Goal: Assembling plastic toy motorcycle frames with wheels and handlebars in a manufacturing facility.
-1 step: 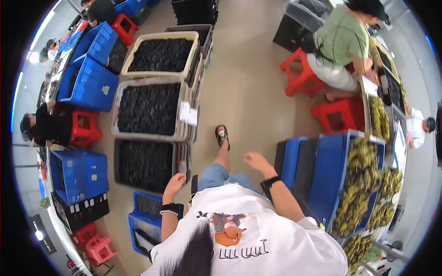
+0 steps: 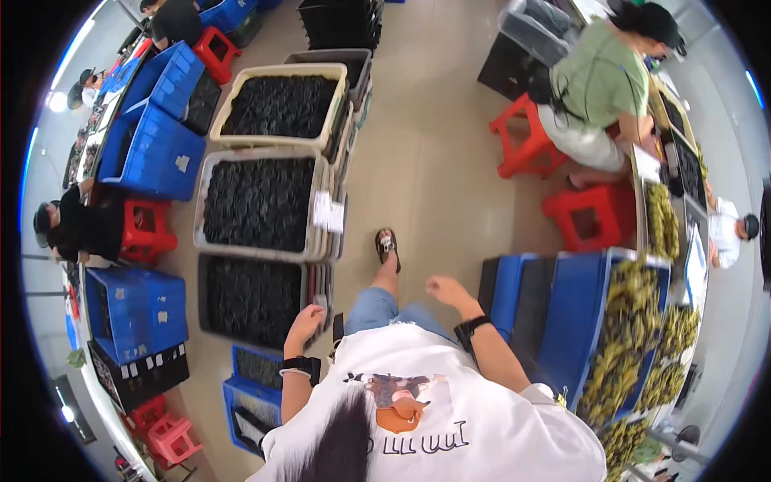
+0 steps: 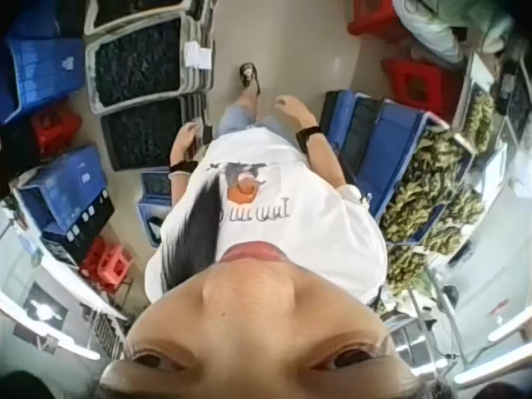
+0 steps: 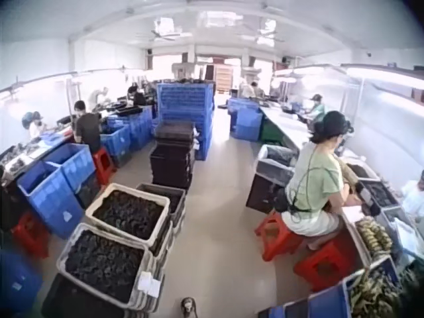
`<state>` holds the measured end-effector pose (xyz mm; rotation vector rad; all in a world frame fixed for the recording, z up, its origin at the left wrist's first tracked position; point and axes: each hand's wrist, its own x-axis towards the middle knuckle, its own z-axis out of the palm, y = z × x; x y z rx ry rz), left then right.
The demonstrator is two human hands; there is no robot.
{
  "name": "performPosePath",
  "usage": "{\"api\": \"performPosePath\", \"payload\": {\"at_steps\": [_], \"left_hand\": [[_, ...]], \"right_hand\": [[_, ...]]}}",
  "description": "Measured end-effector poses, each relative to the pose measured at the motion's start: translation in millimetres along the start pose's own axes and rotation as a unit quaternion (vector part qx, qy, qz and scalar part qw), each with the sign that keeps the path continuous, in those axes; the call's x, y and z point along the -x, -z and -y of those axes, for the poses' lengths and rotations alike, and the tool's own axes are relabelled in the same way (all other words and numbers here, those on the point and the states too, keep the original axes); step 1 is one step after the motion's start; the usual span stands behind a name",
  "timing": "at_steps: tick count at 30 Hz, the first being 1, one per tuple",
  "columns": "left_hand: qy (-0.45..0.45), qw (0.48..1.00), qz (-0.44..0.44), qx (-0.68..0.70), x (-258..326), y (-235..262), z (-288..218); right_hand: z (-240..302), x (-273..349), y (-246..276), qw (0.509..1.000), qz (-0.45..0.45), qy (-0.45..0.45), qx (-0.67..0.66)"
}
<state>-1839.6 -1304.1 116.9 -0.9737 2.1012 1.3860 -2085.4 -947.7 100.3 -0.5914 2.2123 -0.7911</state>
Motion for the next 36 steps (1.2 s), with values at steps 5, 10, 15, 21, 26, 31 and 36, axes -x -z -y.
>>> {"api": "performPosePath", "payload": {"at_steps": [5,10,15,21,26,31,36], "left_hand": [[-0.110,0.992,-0.058,-0.033,-115,63,-162],[-0.089,0.994,-0.038,0.057,-190,122,-261],[-0.028,0.993,-0.092,0.068,-256,164,-327],[0.131,0.968,-0.167,0.136,-372,185,-423],[0.168,0.967,-0.096,0.167,-437,190,-504],[0.201,0.939,-0.083,0.267,-534,211,-575],[0.172,0.945,-0.072,0.269,-621,197,-576]], "right_hand": [[6,-106,85,0.990,0.096,-0.099,0.006],[35,-273,176,0.960,0.060,-0.145,-0.231],[66,-479,243,0.922,0.072,-0.187,-0.332],[36,-760,270,0.900,0.095,-0.226,-0.360],[92,-940,245,0.891,0.112,-0.288,-0.333],[57,-1059,195,0.873,0.023,-0.296,-0.387],[25,-1092,173,0.865,0.015,-0.327,-0.381]]}}
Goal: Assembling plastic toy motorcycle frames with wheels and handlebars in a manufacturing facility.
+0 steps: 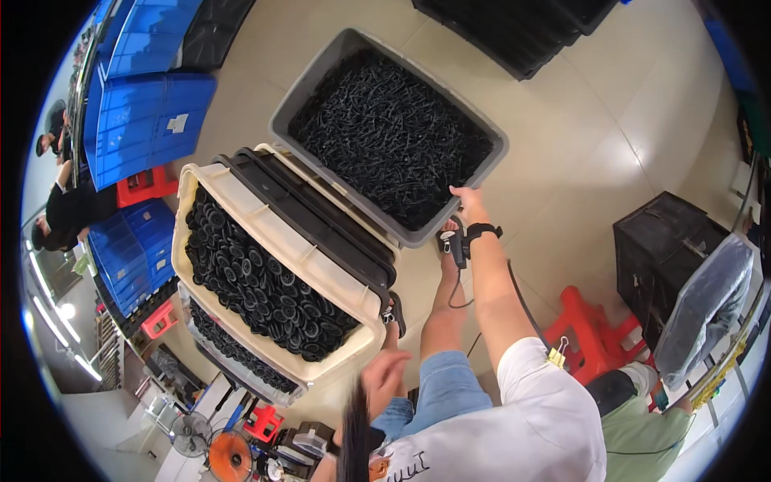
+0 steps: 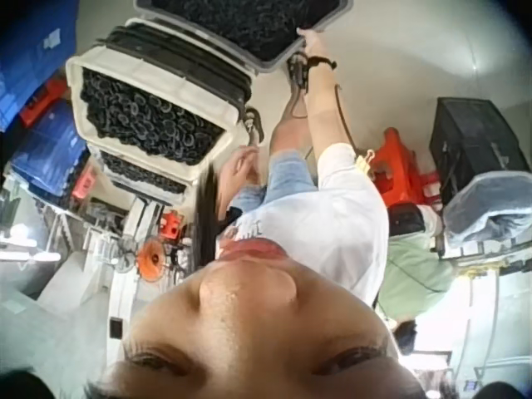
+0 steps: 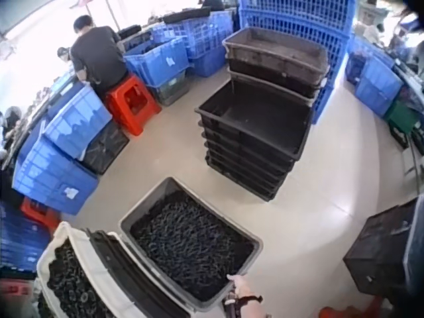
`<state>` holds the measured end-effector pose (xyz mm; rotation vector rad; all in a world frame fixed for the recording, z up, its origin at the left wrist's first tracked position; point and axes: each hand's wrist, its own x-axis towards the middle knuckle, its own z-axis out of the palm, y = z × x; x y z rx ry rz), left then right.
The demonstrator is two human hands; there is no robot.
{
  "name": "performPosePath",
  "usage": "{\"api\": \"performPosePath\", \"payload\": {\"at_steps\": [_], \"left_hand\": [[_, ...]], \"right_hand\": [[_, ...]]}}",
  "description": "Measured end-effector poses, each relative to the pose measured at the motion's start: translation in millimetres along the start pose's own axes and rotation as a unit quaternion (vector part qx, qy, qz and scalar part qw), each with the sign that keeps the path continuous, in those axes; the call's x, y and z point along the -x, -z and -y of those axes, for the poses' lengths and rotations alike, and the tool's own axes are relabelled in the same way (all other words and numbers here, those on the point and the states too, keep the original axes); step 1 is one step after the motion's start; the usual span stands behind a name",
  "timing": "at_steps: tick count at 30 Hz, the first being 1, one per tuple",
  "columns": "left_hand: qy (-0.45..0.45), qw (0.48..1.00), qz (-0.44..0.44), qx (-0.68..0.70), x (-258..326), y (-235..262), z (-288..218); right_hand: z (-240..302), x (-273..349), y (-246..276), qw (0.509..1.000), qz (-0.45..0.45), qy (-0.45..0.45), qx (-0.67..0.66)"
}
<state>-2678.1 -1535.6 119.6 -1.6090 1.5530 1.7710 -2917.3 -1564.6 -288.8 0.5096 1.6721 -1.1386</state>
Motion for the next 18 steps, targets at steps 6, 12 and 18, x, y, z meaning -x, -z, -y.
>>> {"api": "performPosePath", "payload": {"at_steps": [6,12,18], "left_hand": [[-0.107,0.993,0.035,0.042,-130,-51,-14],[-0.090,0.934,-0.335,0.079,-264,-39,21],[0.064,0.830,-0.272,0.483,-324,10,56]], "right_hand": [[10,13,3,0.997,-0.040,-0.066,-0.005],[27,54,16,0.999,-0.024,0.007,-0.041],[49,72,72,0.999,-0.004,0.042,-0.016]]}}
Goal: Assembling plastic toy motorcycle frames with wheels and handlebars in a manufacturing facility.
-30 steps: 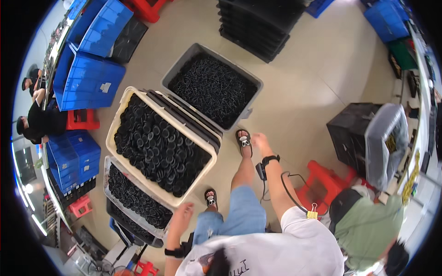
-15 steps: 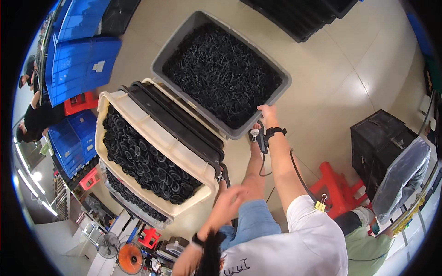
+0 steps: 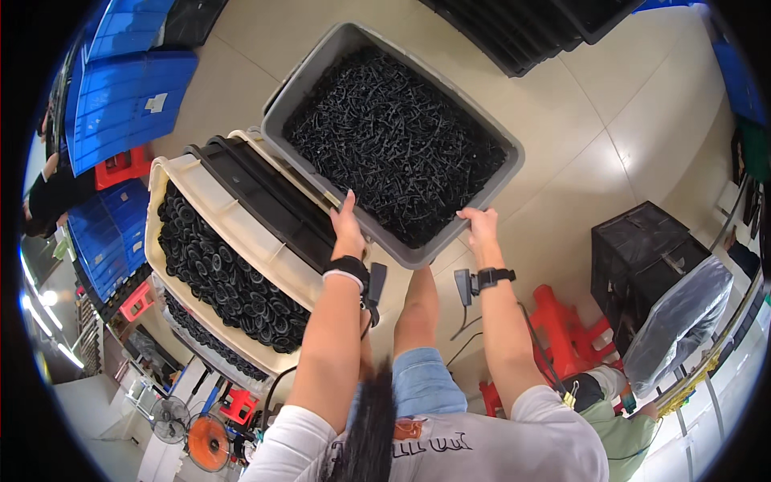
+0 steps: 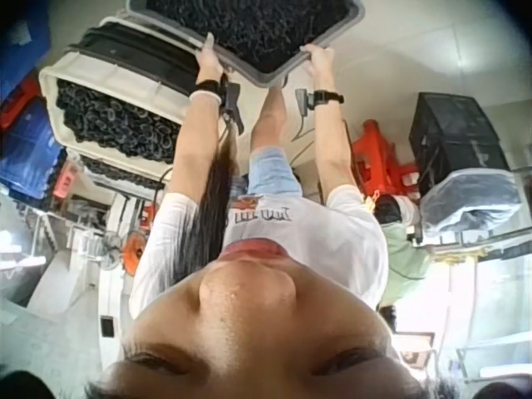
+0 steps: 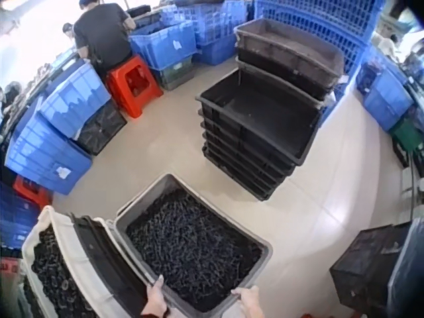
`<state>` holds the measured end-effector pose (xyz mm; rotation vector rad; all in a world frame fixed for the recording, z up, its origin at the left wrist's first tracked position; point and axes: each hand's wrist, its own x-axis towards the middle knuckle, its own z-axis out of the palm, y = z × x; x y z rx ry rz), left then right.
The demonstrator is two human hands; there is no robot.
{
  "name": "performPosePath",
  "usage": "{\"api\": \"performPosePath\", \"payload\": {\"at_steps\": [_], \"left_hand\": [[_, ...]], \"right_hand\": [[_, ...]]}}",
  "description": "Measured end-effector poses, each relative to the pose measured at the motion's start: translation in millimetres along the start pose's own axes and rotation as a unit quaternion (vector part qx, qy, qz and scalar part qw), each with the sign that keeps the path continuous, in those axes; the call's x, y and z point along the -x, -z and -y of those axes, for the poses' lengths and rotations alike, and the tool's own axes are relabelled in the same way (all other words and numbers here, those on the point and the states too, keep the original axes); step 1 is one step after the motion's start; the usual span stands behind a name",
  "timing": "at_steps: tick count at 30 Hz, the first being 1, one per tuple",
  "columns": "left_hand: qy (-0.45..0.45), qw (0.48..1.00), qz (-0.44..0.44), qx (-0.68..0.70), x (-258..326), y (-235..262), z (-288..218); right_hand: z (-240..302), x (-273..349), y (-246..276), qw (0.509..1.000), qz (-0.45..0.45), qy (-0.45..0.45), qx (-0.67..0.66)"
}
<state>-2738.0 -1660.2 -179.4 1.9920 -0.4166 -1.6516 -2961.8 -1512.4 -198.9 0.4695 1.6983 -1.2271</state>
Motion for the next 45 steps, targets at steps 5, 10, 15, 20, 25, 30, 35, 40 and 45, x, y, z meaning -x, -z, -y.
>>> {"api": "performPosePath", "payload": {"at_steps": [5,10,15,20,25,30,35,40,45], "left_hand": [[0.136,0.988,0.061,-0.025,0,0,18],[0.066,0.996,0.040,0.037,23,16,56],[0.078,0.996,0.029,0.045,98,9,33],[0.104,0.990,0.088,0.029,186,8,-11],[0.044,0.988,0.142,0.042,283,20,-83],[-0.006,0.981,0.134,0.141,352,113,-128],[-0.066,0.969,0.040,0.235,414,223,-128],[-0.175,0.929,-0.001,0.326,460,385,-94],[-0.140,0.868,-0.203,0.431,509,566,-13]], "right_hand": [[20,27,39,1.000,-0.015,-0.006,0.019],[34,61,64,0.999,-0.037,0.022,0.032],[62,117,99,0.997,-0.049,0.041,0.036],[95,217,137,0.992,-0.083,0.096,0.001],[153,338,139,0.986,-0.088,0.142,0.006],[159,437,102,0.975,-0.019,0.215,0.043],[131,507,88,0.952,0.127,0.265,0.080],[80,539,55,0.889,0.119,0.201,0.393],[-59,677,-51,0.861,0.330,0.194,0.334]]}}
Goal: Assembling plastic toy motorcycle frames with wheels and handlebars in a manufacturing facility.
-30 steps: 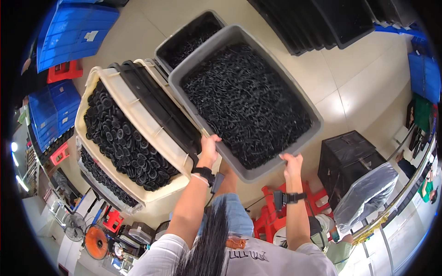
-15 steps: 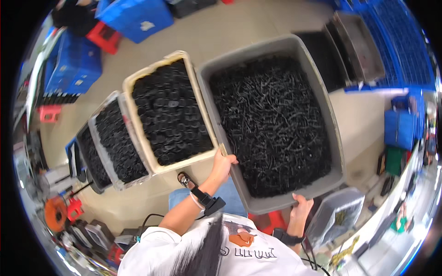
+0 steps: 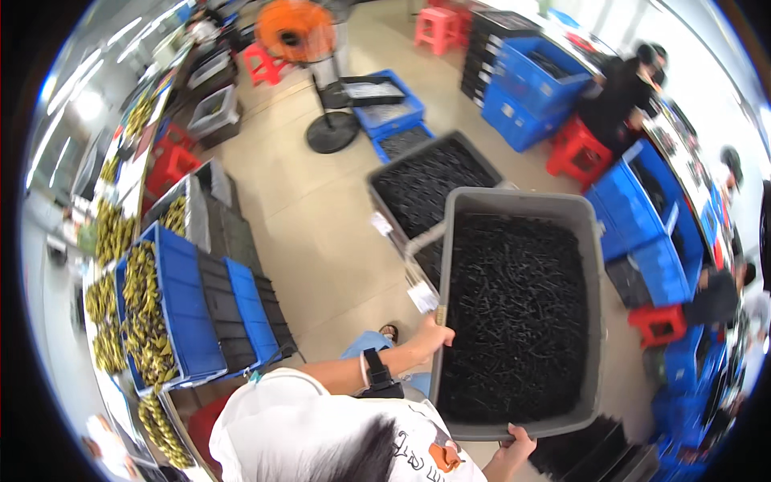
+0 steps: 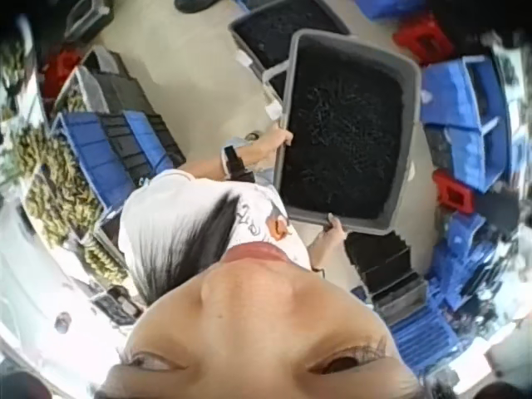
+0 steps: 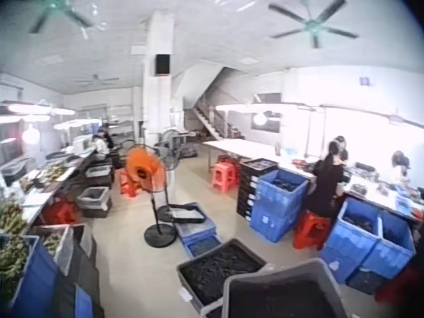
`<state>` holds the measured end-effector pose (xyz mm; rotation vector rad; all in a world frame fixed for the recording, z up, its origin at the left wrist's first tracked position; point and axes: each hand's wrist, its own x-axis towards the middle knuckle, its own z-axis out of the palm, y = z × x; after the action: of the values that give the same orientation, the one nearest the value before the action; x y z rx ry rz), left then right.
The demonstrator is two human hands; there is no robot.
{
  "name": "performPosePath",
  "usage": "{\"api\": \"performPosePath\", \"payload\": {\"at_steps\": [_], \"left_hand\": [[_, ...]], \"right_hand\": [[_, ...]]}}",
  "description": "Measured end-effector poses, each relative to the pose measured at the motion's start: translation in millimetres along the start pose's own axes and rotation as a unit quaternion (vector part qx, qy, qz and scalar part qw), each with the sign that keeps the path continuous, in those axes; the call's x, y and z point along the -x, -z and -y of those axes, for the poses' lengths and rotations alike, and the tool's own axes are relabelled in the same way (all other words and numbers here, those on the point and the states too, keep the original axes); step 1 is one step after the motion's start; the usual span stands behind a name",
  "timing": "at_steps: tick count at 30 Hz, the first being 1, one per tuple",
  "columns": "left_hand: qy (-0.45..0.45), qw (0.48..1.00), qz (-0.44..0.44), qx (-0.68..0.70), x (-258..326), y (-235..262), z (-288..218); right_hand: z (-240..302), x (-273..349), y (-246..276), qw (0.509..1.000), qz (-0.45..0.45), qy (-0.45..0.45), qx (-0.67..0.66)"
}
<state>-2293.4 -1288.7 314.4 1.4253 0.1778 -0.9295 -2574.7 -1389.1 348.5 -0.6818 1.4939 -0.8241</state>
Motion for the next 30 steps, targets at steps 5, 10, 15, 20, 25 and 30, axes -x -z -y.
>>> {"api": "performPosePath", "payload": {"at_steps": [5,10,15,20,25,30], "left_hand": [[0.021,0.976,-0.180,0.123,-19,143,-59],[-0.084,0.898,-0.325,0.283,-28,268,-80],[-0.108,0.830,-0.418,0.353,-49,369,-113],[-0.121,0.757,-0.497,0.405,-107,473,-160],[-0.102,0.711,-0.526,0.456,-138,557,-242],[-0.117,0.666,-0.564,0.474,-191,668,-292]], "right_hand": [[-11,29,-177,0.973,0.194,0.004,0.128],[-36,83,-353,0.900,0.338,-0.004,0.275],[-97,108,-521,0.797,0.490,-0.022,0.352],[-153,177,-689,0.742,0.553,-0.011,0.379],[-202,237,-830,0.685,0.597,-0.029,0.416],[-255,315,-955,0.665,0.613,-0.015,0.425]]}}
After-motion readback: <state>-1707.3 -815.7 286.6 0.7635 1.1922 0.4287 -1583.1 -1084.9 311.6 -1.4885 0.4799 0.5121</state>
